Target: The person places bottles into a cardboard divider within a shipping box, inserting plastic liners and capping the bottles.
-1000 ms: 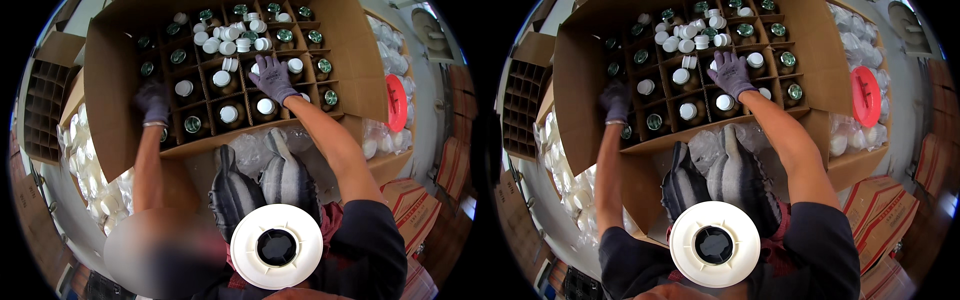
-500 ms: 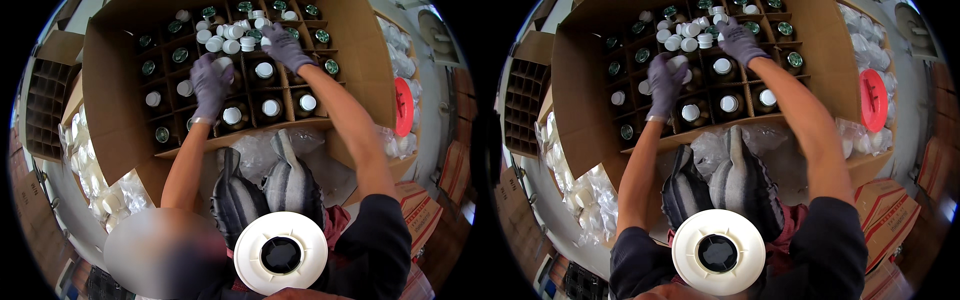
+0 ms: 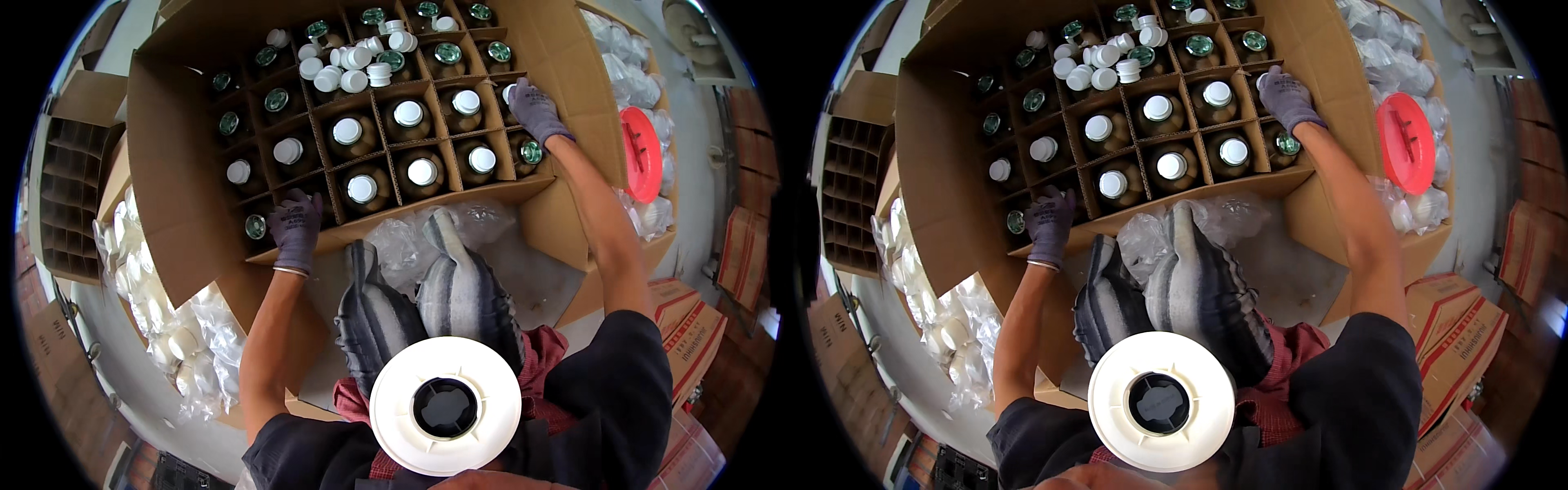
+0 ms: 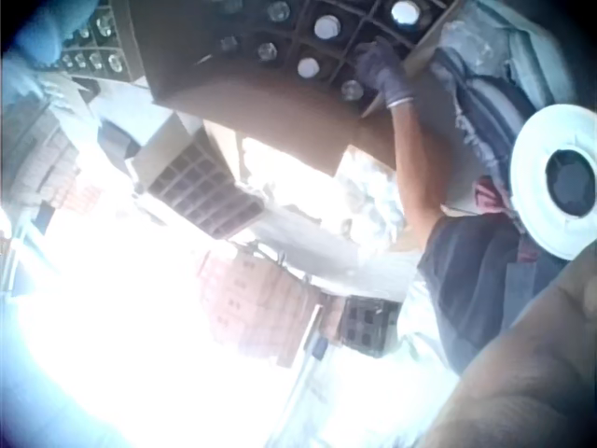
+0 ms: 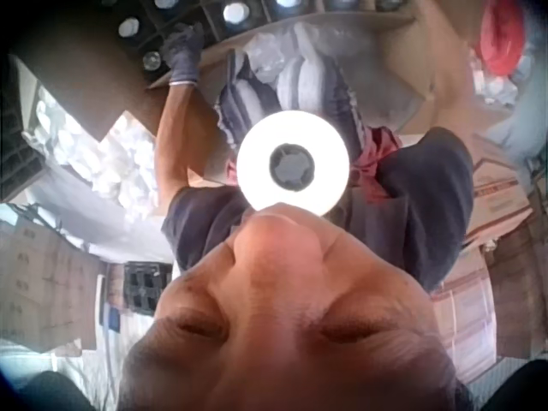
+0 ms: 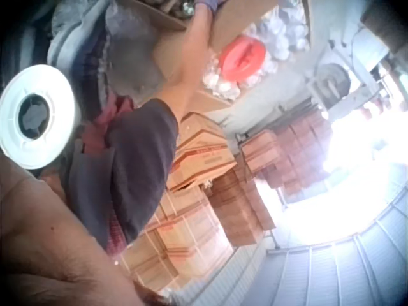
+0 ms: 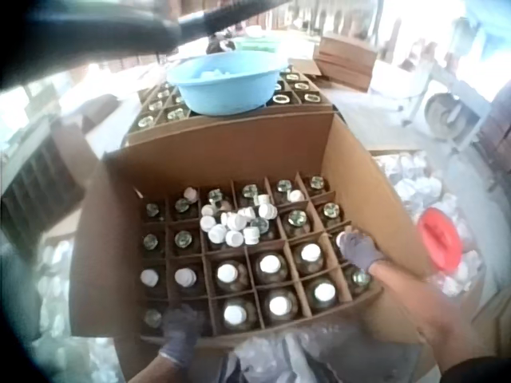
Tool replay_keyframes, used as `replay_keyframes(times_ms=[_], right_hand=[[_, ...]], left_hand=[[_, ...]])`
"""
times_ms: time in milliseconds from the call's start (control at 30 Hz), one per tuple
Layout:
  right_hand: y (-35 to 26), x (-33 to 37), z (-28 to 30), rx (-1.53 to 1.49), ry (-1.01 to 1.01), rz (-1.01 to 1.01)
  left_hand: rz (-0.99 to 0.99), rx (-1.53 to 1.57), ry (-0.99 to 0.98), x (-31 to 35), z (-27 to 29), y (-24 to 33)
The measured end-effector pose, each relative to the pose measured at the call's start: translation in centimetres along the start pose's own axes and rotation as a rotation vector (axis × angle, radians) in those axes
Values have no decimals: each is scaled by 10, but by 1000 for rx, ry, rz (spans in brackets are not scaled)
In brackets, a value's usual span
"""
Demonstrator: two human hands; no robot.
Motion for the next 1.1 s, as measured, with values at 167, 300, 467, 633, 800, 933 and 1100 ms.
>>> replay_keyframes(times_ms=[167, 300, 467, 633, 800, 933, 1100], right_hand=[[-1, 19, -8, 33, 34, 34], [23, 5, -20, -77, -15, -40], [-10, 19, -9, 60, 56, -67], [-20, 27, -18, 353, 0, -132], [-60, 10, 33, 313, 160, 410], [-173, 13, 56, -115, 349, 406], [-203, 10, 49, -360, 321, 133]], left_hand=[[3, 138, -256, -23, 32, 8], [-165, 301, 84, -83, 106, 56], [-75, 380, 97, -159, 74, 99], [-150, 456, 232, -156, 70, 102], [-251, 825, 640, -86, 115, 28], [312, 979, 203, -12, 62, -83], [416, 306, -31, 34, 20, -107]])
Point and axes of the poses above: each hand's wrist, its own x-axis away from the middle knuckle, its own z-axis out of the back of the hand, y = z × x, the point moved 5 cm from there along -x, towards the middle knuckle, and after that the axes turned 13 degrees about x, right-handed, at the moved point
